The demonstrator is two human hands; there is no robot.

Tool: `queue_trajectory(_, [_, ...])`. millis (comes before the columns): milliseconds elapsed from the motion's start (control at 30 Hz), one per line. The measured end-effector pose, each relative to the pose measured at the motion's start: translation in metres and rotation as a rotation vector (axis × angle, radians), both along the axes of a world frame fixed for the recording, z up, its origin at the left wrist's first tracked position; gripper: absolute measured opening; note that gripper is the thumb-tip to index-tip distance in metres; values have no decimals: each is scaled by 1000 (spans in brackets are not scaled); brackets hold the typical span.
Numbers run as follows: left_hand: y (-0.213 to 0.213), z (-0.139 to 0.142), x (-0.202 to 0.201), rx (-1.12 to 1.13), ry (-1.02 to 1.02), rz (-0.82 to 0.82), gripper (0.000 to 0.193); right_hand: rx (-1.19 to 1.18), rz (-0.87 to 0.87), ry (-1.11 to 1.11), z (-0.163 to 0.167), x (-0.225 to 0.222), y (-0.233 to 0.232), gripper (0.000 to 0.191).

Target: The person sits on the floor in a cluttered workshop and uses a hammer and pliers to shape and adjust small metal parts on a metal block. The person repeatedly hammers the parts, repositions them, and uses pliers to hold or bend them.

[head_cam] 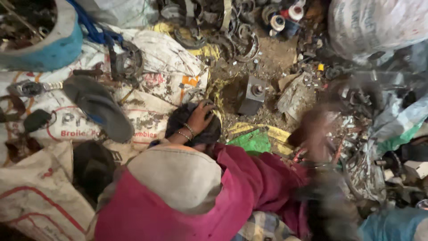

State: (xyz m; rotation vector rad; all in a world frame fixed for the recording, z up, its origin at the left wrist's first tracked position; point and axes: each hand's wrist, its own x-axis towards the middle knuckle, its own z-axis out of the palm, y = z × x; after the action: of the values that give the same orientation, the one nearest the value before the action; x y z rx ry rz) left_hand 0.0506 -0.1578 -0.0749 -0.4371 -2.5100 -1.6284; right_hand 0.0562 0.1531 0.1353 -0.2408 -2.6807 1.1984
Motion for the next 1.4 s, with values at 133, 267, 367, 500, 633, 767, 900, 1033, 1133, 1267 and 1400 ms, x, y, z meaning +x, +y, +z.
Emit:
queue_trajectory(133, [5,4,-9,-36,70,28,39,201,-72,-409,-113,21,17,50])
queue_trajectory(267, [1,1,-3,-65,53,24,35,-145,-206,-428,-159,65,50,48])
queue_trajectory(367, [8,3,-5,-70,-42,55,33,-297,-179,-483,-171,88,56,54])
queue_trajectory(500, [39,31,-40,-163,142,82,31,-652,-338,-580,-182,91,53,41])
queue_trajectory(633, [83,53,-87,-278,246,-75,57,-731,-368,-574,-186,88,59,38])
queue_trajectory(767, [114,51,-104,-371,175,-128,64,-621,-314,-586,-185,91,65,28])
queue_trajectory(900, [115,40,-90,-287,208,-55,70,-512,-312,-550,-197,98,70,26])
queue_trajectory(1033, [75,24,-46,-224,97,38,70,-414,-207,-252,-191,102,64,27])
queue_trajectory(1133, [36,8,-17,-283,75,95,64,-518,-277,-89,-119,101,54,24])
queue_trajectory(1267, [10,2,0,-226,104,61,60,-381,-196,362,54,84,48,24])
queue_trajectory(1400, [8,10,-1,-304,9,47,53,-261,-61,688,119,69,31,26])
